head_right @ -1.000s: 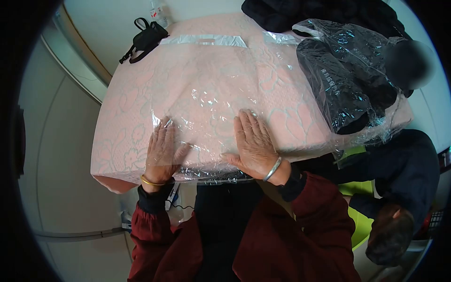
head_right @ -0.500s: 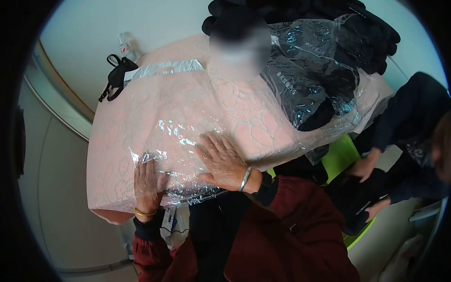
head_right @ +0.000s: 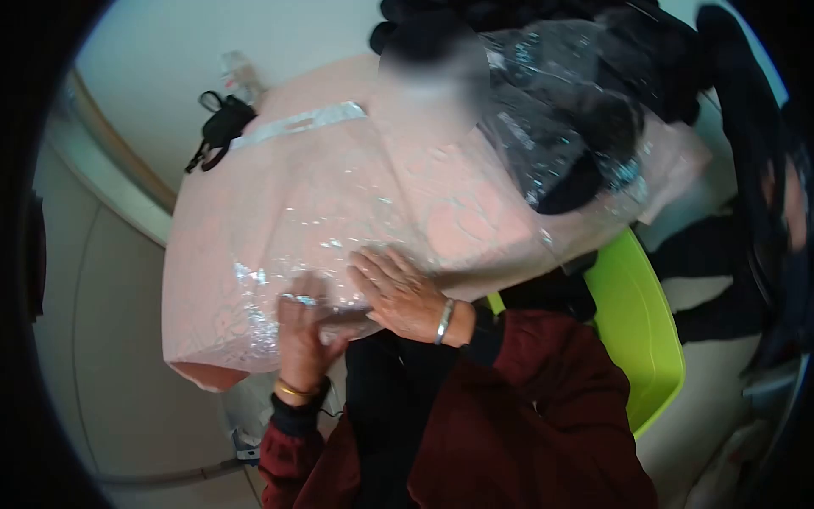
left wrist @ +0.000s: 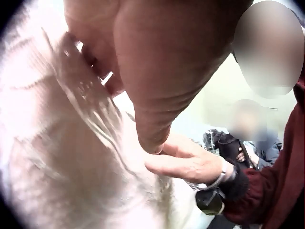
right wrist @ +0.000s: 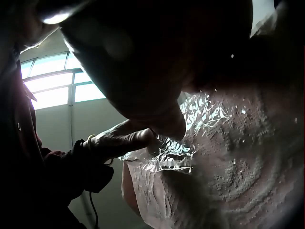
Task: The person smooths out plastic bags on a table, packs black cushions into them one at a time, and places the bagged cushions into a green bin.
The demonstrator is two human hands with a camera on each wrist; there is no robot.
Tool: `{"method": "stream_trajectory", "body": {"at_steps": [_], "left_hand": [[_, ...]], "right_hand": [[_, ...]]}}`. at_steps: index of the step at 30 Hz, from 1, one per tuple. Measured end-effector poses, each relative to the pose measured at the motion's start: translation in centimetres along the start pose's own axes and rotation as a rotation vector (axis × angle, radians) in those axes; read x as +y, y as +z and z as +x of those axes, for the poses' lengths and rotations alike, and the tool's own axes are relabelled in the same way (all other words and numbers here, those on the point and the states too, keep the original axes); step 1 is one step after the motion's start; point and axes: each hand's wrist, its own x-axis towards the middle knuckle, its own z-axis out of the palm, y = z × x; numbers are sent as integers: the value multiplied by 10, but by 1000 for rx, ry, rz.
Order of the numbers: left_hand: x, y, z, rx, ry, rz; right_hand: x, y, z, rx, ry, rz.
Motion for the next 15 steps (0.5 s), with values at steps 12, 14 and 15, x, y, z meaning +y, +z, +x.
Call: {"method": "stream_trajectory", "body": {"at_steps": [12, 14, 15], "left_hand": [[-38, 5, -6, 90, 172, 191], [-33, 1, -3, 56, 191, 209], [-30, -1, 2, 44, 203, 206]], "right_hand": [[-36, 21, -86, 253, 21, 397], [-34, 26, -109, 277, 42, 494], [-27, 23, -121, 285, 166, 469]]}}
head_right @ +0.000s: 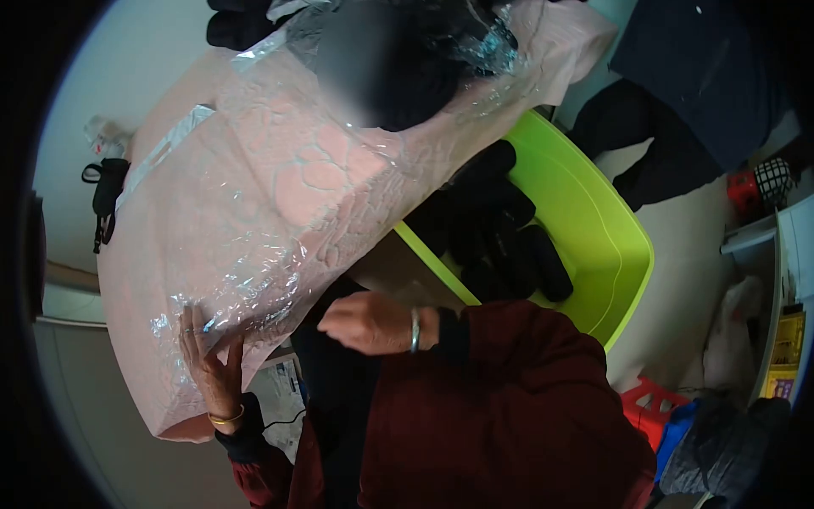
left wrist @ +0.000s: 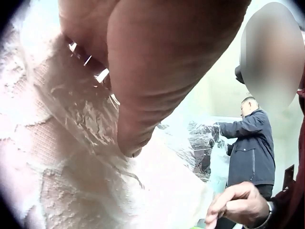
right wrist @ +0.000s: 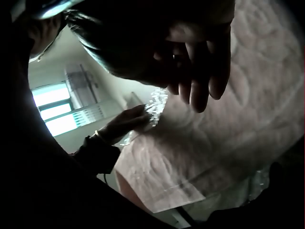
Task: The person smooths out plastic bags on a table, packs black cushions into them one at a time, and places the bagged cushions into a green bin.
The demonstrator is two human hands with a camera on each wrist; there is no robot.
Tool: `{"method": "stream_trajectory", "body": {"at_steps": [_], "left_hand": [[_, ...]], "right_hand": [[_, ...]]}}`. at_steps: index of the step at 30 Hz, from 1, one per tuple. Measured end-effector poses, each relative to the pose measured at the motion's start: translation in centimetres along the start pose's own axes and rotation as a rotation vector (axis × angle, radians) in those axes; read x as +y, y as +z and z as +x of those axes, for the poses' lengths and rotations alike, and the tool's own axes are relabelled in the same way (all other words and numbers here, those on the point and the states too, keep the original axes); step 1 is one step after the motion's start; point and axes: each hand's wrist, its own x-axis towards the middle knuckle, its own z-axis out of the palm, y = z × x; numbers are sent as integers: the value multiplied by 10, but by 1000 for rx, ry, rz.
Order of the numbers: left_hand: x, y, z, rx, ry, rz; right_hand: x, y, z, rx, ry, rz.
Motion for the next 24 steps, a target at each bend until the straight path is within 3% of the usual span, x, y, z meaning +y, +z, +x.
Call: {"method": "stream_trajectory", "body": {"at_steps": [2, 5, 7, 9, 11, 12, 15, 16, 19, 20, 22, 24], "left_hand": [[6, -4, 12, -96, -25, -63], [3, 0, 25, -156, 6, -98], [-1, 5, 34, -151, 73, -116], [4, 6, 46, -144, 140, -98], [9, 6, 56, -120, 244, -57], [12, 7, 58, -129, 251, -54], [21, 7, 58, -231, 34, 19], [20, 8, 57, -238, 35, 28], [16, 15, 51, -239, -23, 111], [17, 16, 52, -231, -34, 124], [20, 17, 53, -265, -48, 153], [21, 12, 54, -268, -79, 204]], "right_hand": [[17, -17, -17, 101, 237, 9], [64, -32, -56, 328, 676, 247], [117, -41, -97, 549, 823, 387], [158, -59, -129, 716, 1263, 532], [213, -54, -179, 681, 1521, 361], [233, -50, -196, 684, 1527, 371], [291, -30, -237, 384, 1601, -103], [315, -19, -249, 380, 1603, -91], [396, 11, -277, 200, 1375, -324], [400, 10, -270, 197, 1357, -319], [393, 18, -254, 147, 1140, -434], [442, 60, -318, 409, 1155, -139]]}}
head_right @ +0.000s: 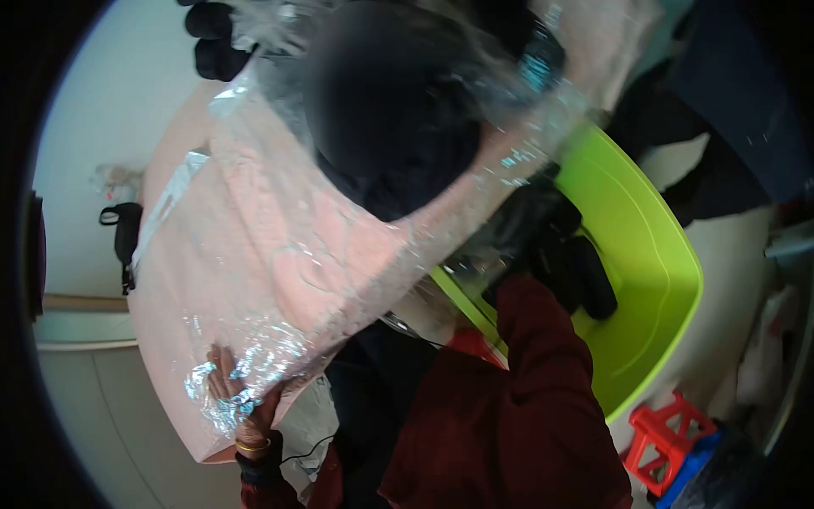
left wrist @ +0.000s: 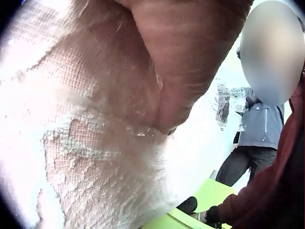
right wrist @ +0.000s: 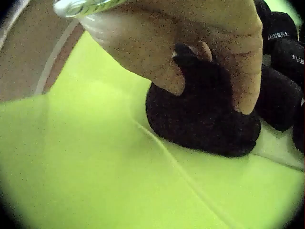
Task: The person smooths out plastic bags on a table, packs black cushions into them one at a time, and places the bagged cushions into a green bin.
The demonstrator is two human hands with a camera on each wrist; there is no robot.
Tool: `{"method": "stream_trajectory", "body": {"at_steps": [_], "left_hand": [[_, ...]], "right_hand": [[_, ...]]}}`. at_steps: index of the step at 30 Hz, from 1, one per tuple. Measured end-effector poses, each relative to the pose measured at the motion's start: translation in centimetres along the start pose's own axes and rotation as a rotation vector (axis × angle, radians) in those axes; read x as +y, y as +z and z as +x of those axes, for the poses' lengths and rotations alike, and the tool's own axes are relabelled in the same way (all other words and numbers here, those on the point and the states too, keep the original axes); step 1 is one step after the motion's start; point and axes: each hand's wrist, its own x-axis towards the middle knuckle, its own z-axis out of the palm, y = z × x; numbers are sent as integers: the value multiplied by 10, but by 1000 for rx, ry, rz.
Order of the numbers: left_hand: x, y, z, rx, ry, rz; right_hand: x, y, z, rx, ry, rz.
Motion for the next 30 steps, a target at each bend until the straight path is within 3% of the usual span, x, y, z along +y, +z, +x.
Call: {"method": "stream_trajectory", "body": {"at_steps": [1, 2, 3, 5, 6, 10, 13, 15, 16, 19, 24, 27, 28, 30], "left_hand": [[3, -3, 0, -11, -1, -1], [5, -4, 0, -23, 2, -4], [3, -5, 1, -38, 7, -14], [-3, -4, 3, -18, 3, -12], [-4, -4, 1, -12, 18, -26], [-4, 1, -3, 6, 8, -59], [-5, 2, 4, 31, 55, -64], [-3, 0, 5, 100, 121, -36], [-1, 1, 4, 89, 122, -57], [0, 3, 6, 146, 52, -72], [-7, 3, 0, 216, 136, -139], [-13, 6, -7, 262, 232, -300], [-12, 4, -12, 272, 220, -304], [-7, -6, -23, 227, 204, -366]], "right_hand": [[-13, 19, 23, -13, -31, 17], [14, -48, 27, -42, -89, -54], [-15, -44, 70, -67, -142, -130], [-49, -3, 4, -111, -237, -299], [-64, -5, 5, -135, -275, -390], [-109, -58, 10, -230, -390, -790], [-126, -106, -35, -319, -418, -1088], [-110, -129, -31, -121, -302, -228], [-138, -148, -50, -125, -288, -246], [-255, -205, -82, 17, 450, 826], [-322, -248, -134, -81, 332, 711], [-349, -275, -160, -458, -15, 710], [-365, -282, -173, -463, -25, 698], [-421, -293, -207, -301, -29, 1024]]}}
